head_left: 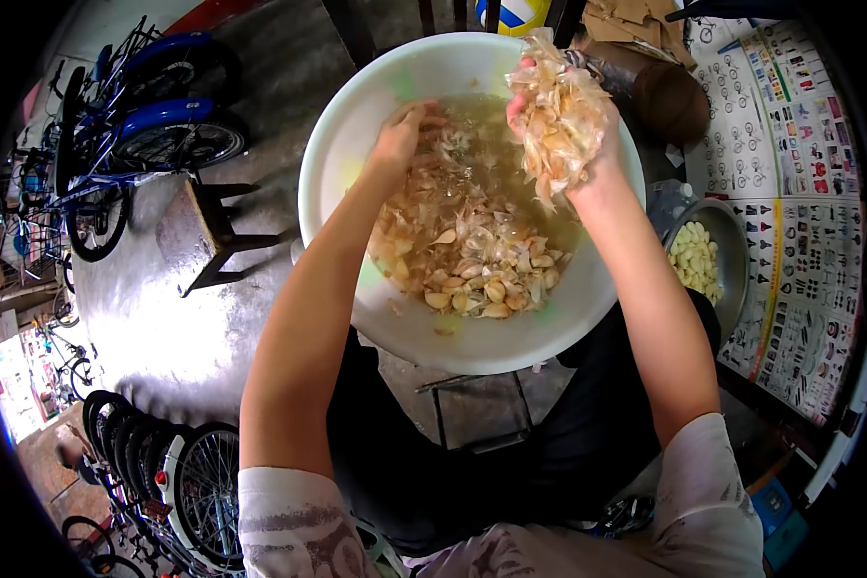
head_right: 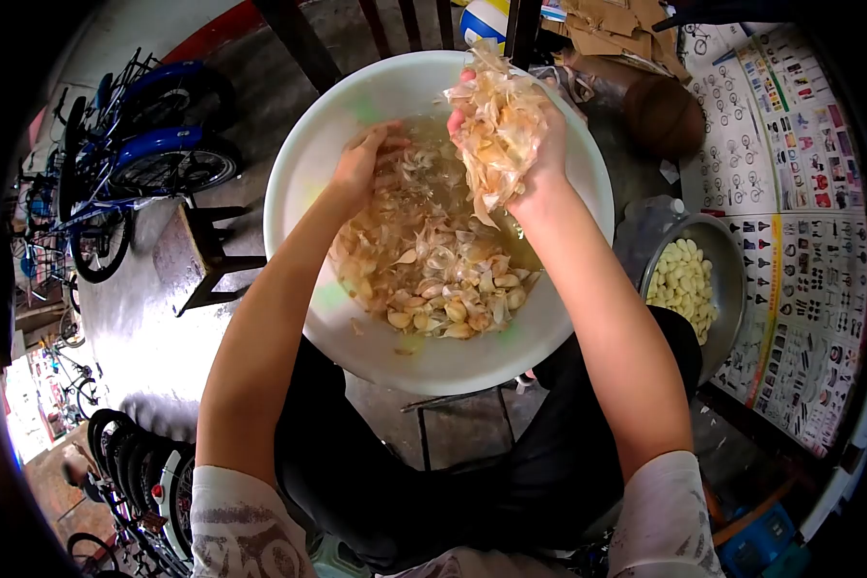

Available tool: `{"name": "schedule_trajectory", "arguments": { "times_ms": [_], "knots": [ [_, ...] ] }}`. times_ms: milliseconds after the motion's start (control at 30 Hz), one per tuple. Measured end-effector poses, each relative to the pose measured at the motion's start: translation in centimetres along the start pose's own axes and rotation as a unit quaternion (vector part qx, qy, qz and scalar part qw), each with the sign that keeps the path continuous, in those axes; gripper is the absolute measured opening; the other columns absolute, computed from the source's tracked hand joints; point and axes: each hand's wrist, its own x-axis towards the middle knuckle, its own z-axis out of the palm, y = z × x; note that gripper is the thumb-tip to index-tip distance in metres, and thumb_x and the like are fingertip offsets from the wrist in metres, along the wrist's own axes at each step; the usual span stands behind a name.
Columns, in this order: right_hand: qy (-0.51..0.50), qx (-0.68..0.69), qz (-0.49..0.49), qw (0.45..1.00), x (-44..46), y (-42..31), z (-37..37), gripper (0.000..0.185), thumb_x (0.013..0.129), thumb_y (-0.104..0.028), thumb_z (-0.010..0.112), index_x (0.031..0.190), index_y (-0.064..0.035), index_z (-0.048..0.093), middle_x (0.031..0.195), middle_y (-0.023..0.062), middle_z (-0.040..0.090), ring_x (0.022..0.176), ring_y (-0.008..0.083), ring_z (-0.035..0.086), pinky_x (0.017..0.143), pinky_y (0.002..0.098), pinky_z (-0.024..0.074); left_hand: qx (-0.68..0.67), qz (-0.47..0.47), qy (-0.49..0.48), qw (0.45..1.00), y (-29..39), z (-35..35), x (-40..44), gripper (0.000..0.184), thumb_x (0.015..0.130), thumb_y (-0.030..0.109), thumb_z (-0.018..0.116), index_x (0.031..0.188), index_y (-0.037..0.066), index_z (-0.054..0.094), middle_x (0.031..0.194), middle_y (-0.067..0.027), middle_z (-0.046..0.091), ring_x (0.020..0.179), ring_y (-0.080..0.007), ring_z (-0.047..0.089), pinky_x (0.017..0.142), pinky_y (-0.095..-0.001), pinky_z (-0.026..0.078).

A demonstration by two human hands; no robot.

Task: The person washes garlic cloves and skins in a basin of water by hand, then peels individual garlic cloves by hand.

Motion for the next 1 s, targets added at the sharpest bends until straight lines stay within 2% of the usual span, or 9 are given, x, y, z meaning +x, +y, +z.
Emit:
{"name": "schedule_trajectory", "arguments": {
  "times_ms": [100, 200, 233, 267, 367, 567, 700, 867, 1000],
  "knots": [
    [0.006, -0.003, -0.010, 1.000, 0.0, 0.4, 0.1, 0.038, 0.095, -0.025, 0.044, 0.118, 0.0041, 0.055, 0.109, 0.0153, 0.062, 0.083, 0.0294, 0.061, 0.075, 0.0399, 0.0555, -0.119, -0.096, 0.021, 0.988, -1.0, -0.6, 0.4, 0.032, 0.104, 0.029, 0.041, 0.120, 0.009, 0.059, 0.101, -0.0072, 0.065, 0.089, -0.0160, 0.060, 0.079, -0.0321, 0.048],
    [0.018, -0.025, -0.025, 0.999, 0.1, 0.3, 0.3, 0.038, 0.095, -0.025, 0.044, 0.117, 0.0045, 0.055, 0.109, 0.0157, 0.062, 0.082, 0.0299, 0.061, 0.075, 0.0400, 0.0555, 0.011, -0.142, -0.025, 0.989, -2.7, -1.6, 1.3, 0.028, 0.101, 0.025, 0.044, 0.117, 0.007, 0.058, 0.094, -0.0111, 0.067, 0.084, -0.0219, 0.063, 0.074, -0.0370, 0.051],
    [0.018, -0.012, -0.023, 0.999, 0.1, 0.3, 0.3, 0.038, 0.095, -0.024, 0.044, 0.117, 0.0047, 0.055, 0.109, 0.0160, 0.062, 0.081, 0.0300, 0.061, 0.075, 0.0399, 0.0556, 0.267, 0.018, 0.032, 0.963, -3.6, -1.5, 1.4, 0.025, 0.098, 0.021, 0.048, 0.115, 0.006, 0.058, 0.088, -0.0127, 0.066, 0.082, -0.0261, 0.064, 0.071, -0.0404, 0.052],
    [0.018, 0.001, -0.020, 1.000, 0.0, 0.4, 0.2, 0.038, 0.095, -0.024, 0.044, 0.117, 0.0049, 0.055, 0.109, 0.0162, 0.062, 0.081, 0.0301, 0.061, 0.075, 0.0399, 0.0556, 0.498, 0.175, 0.087, 0.845, -4.4, -1.5, 1.5, 0.023, 0.094, 0.017, 0.051, 0.113, 0.005, 0.057, 0.081, -0.0143, 0.064, 0.080, -0.0304, 0.065, 0.068, -0.0437, 0.053],
    [0.022, -0.019, -0.019, 0.999, 0.0, 0.2, 0.3, 0.038, 0.095, -0.023, 0.043, 0.117, 0.0052, 0.055, 0.108, 0.0165, 0.062, 0.081, 0.0298, 0.061, 0.075, 0.0402, 0.0555, 0.640, 0.175, -0.002, 0.748, -1.0, -0.7, -1.1, 0.027, 0.085, 0.012, 0.057, 0.111, 0.004, 0.057, 0.092, -0.0163, 0.062, 0.092, -0.0350, 0.064, 0.071, -0.0472, 0.054],
    [-0.003, -0.009, -0.021, 1.000, 0.1, -0.2, 0.3, 0.038, 0.096, -0.024, 0.043, 0.117, 0.0054, 0.054, 0.109, 0.0164, 0.061, 0.081, 0.0294, 0.060, 0.075, 0.0412, 0.0549, 0.698, 0.248, 0.047, 0.670, 1.4, -0.6, -3.1, 0.027, 0.084, 0.007, 0.058, 0.111, 0.009, 0.058, 0.127, -0.0100, 0.052, 0.112, -0.0290, 0.057, 0.082, -0.0439, 0.054],
    [0.015, 0.011, -0.020, 1.000, -0.1, 0.0, 0.7, 0.038, 0.096, -0.024, 0.044, 0.118, 0.0051, 0.054, 0.109, 0.0162, 0.061, 0.080, 0.0295, 0.060, 0.075, 0.0413, 0.0546, 0.694, 0.333, 0.048, 0.637, 3.1, -1.7, -4.0, 0.029, 0.084, 0.005, 0.057, 0.112, 0.009, 0.059, 0.123, -0.0094, 0.056, 0.108, -0.0295, 0.059, 0.082, -0.0439, 0.054],
    [-0.013, -0.008, 0.003, 1.000, 0.0, 0.5, -0.4, 0.039, 0.096, -0.025, 0.044, 0.119, 0.0049, 0.053, 0.110, 0.0159, 0.061, 0.081, 0.0291, 0.060, 0.074, 0.0400, 0.0553, 0.291, 0.292, 0.004, 0.911, 2.4, -1.8, -4.1, 0.028, 0.088, -0.001, 0.053, 0.115, 0.002, 0.059, 0.123, -0.0167, 0.060, 0.091, -0.0273, 0.070, 0.075, -0.0352, 0.056],
    [0.002, -0.002, 0.004, 1.000, 0.2, 1.0, -0.1, 0.041, 0.097, -0.026, 0.042, 0.121, 0.0053, 0.051, 0.111, 0.0161, 0.061, 0.085, 0.0290, 0.061, 0.075, 0.0399, 0.0561, 0.097, 0.115, 0.082, 0.985, 1.5, -1.4, -3.7, 0.021, 0.089, -0.002, 0.054, 0.110, -0.003, 0.060, 0.112, -0.0191, 0.065, 0.086, -0.0243, 0.072, 0.069, -0.0319, 0.055]
  ]
}}
